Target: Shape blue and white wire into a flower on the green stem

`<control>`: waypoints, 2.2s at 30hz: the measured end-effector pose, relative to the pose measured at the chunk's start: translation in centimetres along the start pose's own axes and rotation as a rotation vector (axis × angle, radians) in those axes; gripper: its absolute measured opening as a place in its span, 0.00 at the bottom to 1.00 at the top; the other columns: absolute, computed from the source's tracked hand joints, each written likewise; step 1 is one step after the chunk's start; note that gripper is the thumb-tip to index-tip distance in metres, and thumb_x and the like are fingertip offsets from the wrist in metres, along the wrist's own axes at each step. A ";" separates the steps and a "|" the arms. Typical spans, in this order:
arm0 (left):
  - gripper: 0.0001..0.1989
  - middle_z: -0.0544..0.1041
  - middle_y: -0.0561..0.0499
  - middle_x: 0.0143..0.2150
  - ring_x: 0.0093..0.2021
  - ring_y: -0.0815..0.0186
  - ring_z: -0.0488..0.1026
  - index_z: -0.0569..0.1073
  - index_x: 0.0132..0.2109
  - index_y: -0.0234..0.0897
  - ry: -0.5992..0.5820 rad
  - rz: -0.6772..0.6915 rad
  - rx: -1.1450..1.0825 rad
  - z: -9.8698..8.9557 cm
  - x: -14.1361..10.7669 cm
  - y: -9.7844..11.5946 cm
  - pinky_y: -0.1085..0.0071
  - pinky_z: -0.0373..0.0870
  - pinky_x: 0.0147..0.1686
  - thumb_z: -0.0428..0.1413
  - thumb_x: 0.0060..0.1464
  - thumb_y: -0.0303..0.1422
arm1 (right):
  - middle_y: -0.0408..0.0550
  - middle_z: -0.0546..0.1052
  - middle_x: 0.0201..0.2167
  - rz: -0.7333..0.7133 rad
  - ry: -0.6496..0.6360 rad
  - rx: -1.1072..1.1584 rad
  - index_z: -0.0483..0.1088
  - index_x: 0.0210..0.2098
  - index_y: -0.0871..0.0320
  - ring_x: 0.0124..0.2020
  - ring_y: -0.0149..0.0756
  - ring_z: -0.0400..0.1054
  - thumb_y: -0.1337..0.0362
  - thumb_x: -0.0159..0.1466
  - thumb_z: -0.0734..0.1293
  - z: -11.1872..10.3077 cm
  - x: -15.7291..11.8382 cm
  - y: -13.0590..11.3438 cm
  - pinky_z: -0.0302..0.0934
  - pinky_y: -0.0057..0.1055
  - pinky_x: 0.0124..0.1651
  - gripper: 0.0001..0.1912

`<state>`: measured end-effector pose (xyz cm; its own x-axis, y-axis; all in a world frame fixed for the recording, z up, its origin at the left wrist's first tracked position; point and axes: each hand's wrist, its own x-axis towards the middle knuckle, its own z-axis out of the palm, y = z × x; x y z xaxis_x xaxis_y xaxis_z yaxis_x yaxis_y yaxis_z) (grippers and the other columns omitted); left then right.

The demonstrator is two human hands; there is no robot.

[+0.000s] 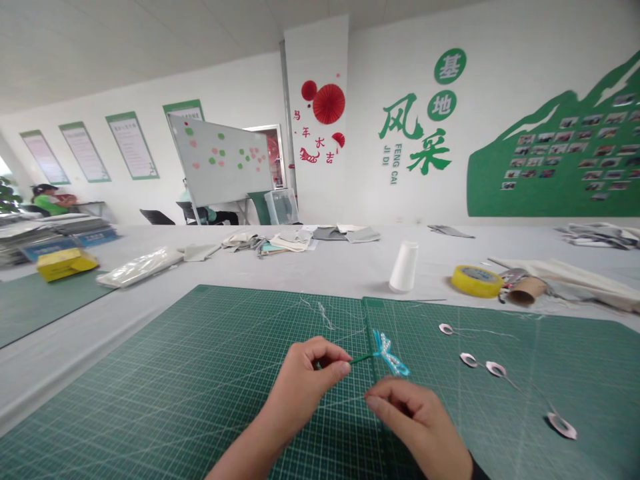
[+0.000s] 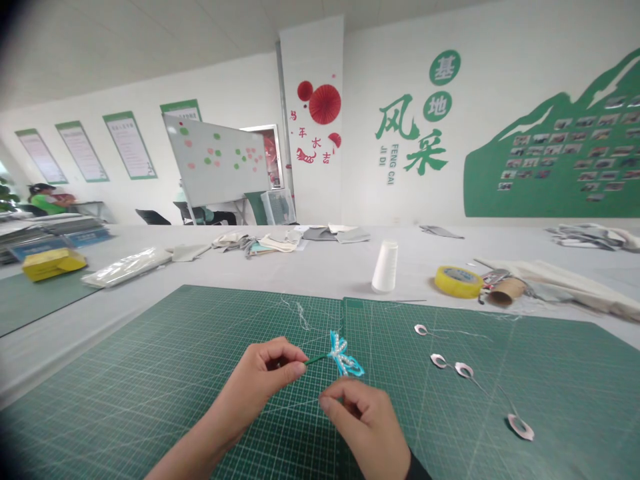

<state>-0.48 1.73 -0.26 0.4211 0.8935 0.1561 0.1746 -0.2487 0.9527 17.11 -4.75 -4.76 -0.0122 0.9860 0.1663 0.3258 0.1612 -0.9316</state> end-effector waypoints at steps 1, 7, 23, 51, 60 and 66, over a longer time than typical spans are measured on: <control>0.03 0.72 0.53 0.27 0.29 0.68 0.66 0.78 0.31 0.35 0.011 -0.003 0.007 0.0 0.1 -0.1 0.72 0.62 0.31 0.59 0.48 0.28 | 0.41 0.70 0.21 -0.037 0.003 -0.038 0.73 0.25 0.57 0.23 0.31 0.60 0.58 0.60 0.64 0.1 -0.2 0.0 0.53 0.28 0.28 0.12; 0.04 0.72 0.53 0.26 0.29 0.67 0.68 0.78 0.30 0.36 0.056 0.028 0.129 0.3 0.0 -0.2 0.71 0.63 0.32 0.58 0.48 0.26 | 0.43 0.77 0.25 -0.471 0.051 -0.448 0.73 0.35 0.54 0.25 0.32 0.71 0.68 0.65 0.58 0.5 -1.2 0.2 0.60 0.26 0.30 0.12; 0.09 0.75 0.51 0.31 0.33 0.64 0.71 0.79 0.36 0.42 -0.061 0.325 0.640 0.8 -1.0 -0.2 0.71 0.65 0.32 0.55 0.55 0.27 | 0.46 0.76 0.20 -0.685 0.200 -0.899 0.76 0.38 0.56 0.21 0.35 0.69 0.70 0.64 0.61 -1.2 -1.8 -0.7 0.61 0.30 0.25 0.12; 0.08 0.77 0.53 0.30 0.33 0.69 0.72 0.81 0.34 0.39 -0.356 0.261 0.221 0.6 -1.4 1.7 0.75 0.65 0.36 0.61 0.49 0.22 | 0.35 0.61 0.16 0.224 -0.097 0.308 0.71 0.24 0.60 0.17 0.23 0.47 0.50 0.51 0.72 -3.3 1.1 0.6 0.42 0.25 0.21 0.17; 0.04 0.72 0.53 0.27 0.29 0.69 0.67 0.79 0.30 0.38 -0.119 0.142 0.073 0.6 -0.9 0.9 0.72 0.62 0.31 0.60 0.48 0.25 | 0.28 0.51 0.12 0.376 -0.131 0.507 0.64 0.24 0.57 0.13 0.20 0.37 0.47 0.48 0.73 -1.3 0.9 0.5 0.32 0.24 0.16 0.21; 0.07 0.72 0.53 0.28 0.29 0.68 0.66 0.81 0.35 0.40 -0.049 0.078 0.050 0.4 -0.3 0.3 0.72 0.62 0.31 0.59 0.49 0.26 | 0.27 0.47 0.12 0.377 -0.144 0.506 0.61 0.24 0.55 0.13 0.22 0.34 0.50 0.53 0.69 -0.9 0.6 0.1 0.30 0.25 0.16 0.18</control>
<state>-0.13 1.24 -0.10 0.4782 0.8516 0.2148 0.1837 -0.3361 0.9237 17.97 -4.20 -4.48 -0.1222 0.9690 -0.2148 -0.1525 -0.2322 -0.9606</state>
